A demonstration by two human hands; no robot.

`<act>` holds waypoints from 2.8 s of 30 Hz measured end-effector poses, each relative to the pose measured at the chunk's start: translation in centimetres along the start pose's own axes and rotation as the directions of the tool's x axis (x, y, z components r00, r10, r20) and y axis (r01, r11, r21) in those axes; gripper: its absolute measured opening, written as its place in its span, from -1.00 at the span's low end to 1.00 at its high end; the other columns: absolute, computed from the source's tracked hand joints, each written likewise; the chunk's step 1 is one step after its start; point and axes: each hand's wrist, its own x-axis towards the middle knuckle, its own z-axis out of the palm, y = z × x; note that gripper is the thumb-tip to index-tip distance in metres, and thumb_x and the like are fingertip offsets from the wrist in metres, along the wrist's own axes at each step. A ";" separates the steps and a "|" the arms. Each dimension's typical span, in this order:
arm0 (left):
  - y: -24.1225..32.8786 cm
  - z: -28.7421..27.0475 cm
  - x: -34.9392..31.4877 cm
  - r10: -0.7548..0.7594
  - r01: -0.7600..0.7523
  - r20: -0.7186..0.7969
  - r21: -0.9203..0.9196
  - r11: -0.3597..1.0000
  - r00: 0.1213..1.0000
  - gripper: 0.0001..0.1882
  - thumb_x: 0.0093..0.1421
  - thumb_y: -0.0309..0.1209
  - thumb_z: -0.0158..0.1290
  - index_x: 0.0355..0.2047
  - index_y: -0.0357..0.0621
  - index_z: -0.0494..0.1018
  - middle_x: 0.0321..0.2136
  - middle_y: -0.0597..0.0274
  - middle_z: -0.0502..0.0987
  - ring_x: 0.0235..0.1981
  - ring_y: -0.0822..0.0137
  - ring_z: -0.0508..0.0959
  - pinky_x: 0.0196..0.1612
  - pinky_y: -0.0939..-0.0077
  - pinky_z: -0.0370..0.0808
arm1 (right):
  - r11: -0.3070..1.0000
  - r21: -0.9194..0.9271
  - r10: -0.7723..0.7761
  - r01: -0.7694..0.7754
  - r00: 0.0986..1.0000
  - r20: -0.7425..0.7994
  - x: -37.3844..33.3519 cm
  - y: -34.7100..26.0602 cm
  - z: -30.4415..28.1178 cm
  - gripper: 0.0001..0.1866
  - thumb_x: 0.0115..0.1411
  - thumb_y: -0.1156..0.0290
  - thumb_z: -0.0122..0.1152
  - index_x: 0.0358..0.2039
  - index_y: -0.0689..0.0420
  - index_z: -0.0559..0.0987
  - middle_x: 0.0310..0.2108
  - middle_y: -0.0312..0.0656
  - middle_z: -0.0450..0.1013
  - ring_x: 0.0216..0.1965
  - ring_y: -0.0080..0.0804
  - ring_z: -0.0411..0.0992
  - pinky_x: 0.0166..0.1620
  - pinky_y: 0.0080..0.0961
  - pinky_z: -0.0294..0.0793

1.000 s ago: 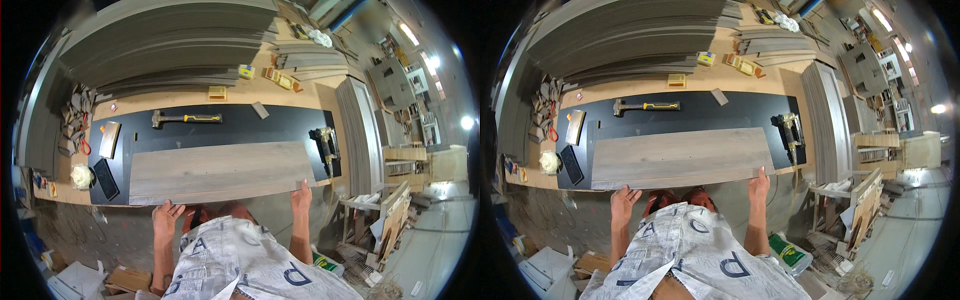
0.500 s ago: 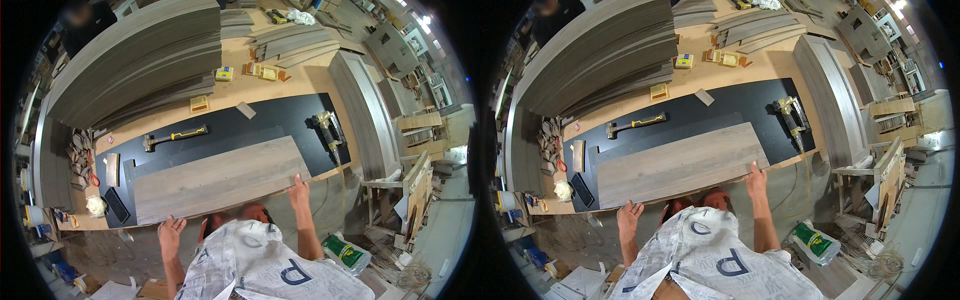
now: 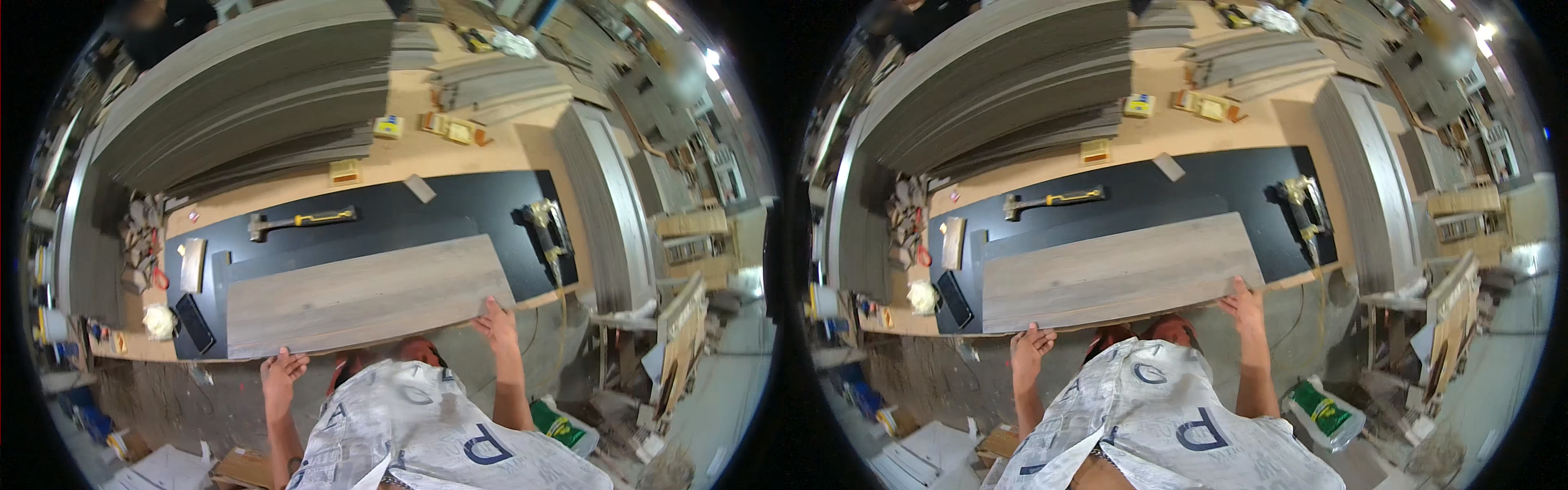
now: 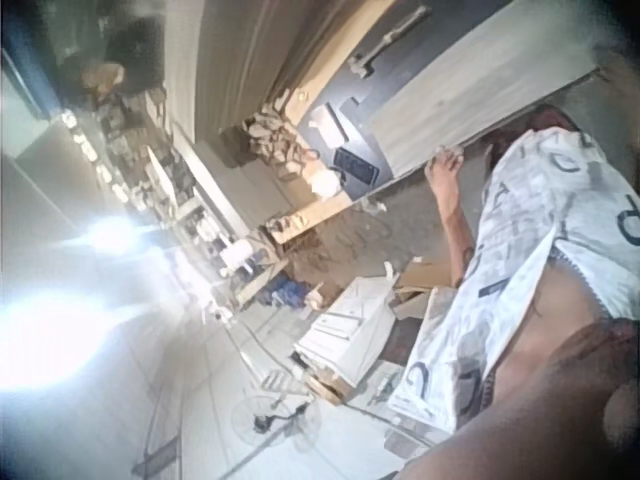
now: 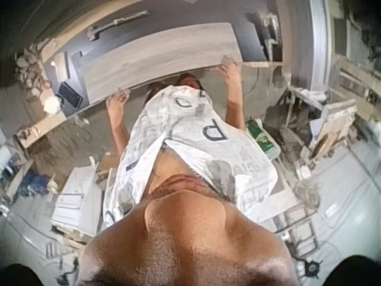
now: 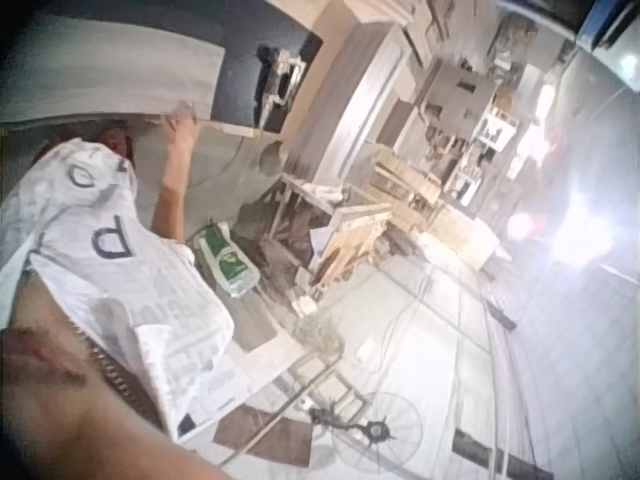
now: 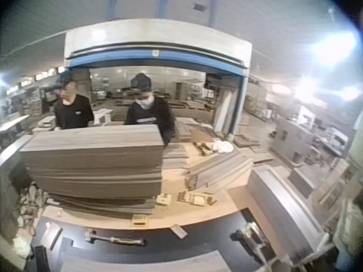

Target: The recorder uses a nail gun and wooden boards to assemble and finish a part of furniture, likely a cabinet door or panel.

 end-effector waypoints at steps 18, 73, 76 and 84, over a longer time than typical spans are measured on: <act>-3.7 3.0 -1.5 0.063 -0.120 -0.311 -0.165 0.979 0.948 -0.37 0.34 -0.16 0.08 0.14 -0.51 0.20 0.15 -0.22 0.35 0.17 0.08 0.42 0.16 0.22 0.46 | 0.804 -0.594 0.094 -0.019 0.991 0.096 4.4 -3.7 -3.0 -0.38 0.33 -0.18 0.02 -0.40 0.25 0.46 -0.67 -0.07 0.44 -0.73 -0.35 0.40 -0.70 -0.58 0.29; 1.6 -2.6 16.6 0.565 0.020 -0.331 0.875 0.484 0.756 -0.43 0.05 0.05 0.22 -0.37 -0.34 0.56 -0.08 -0.27 0.50 0.01 -0.25 0.46 0.03 -0.09 0.43 | 0.117 -0.844 -0.625 0.524 0.699 0.348 18.2 -7.7 -0.8 -0.43 0.13 0.08 0.31 -0.03 0.32 0.56 -0.18 0.19 0.56 -0.10 0.17 0.52 -0.03 -0.09 0.49; 2.7 0.7 15.6 0.446 0.130 -0.404 0.839 0.528 0.799 -0.43 0.07 0.05 0.18 -0.23 -0.29 0.56 0.15 -0.22 0.31 0.19 -0.23 0.28 0.06 -0.17 0.41 | 0.080 -0.893 -0.605 0.443 0.733 0.310 15.9 -8.7 0.3 -0.41 0.11 0.05 0.31 -0.06 0.33 0.58 -0.19 0.24 0.55 -0.09 0.20 0.51 -0.03 -0.07 0.48; -0.1 -3.6 18.6 0.673 0.075 -0.264 0.952 0.296 0.691 -0.31 0.05 0.15 0.19 -0.25 -0.37 0.57 -0.17 -0.30 0.54 -0.11 -0.28 0.52 -0.02 -0.10 0.46 | 0.128 -0.933 -0.501 0.338 0.833 0.233 18.2 -9.5 1.7 -0.30 -0.02 -0.13 0.36 -0.23 0.37 0.62 -0.19 0.24 0.57 -0.07 0.18 0.52 -0.04 -0.06 0.50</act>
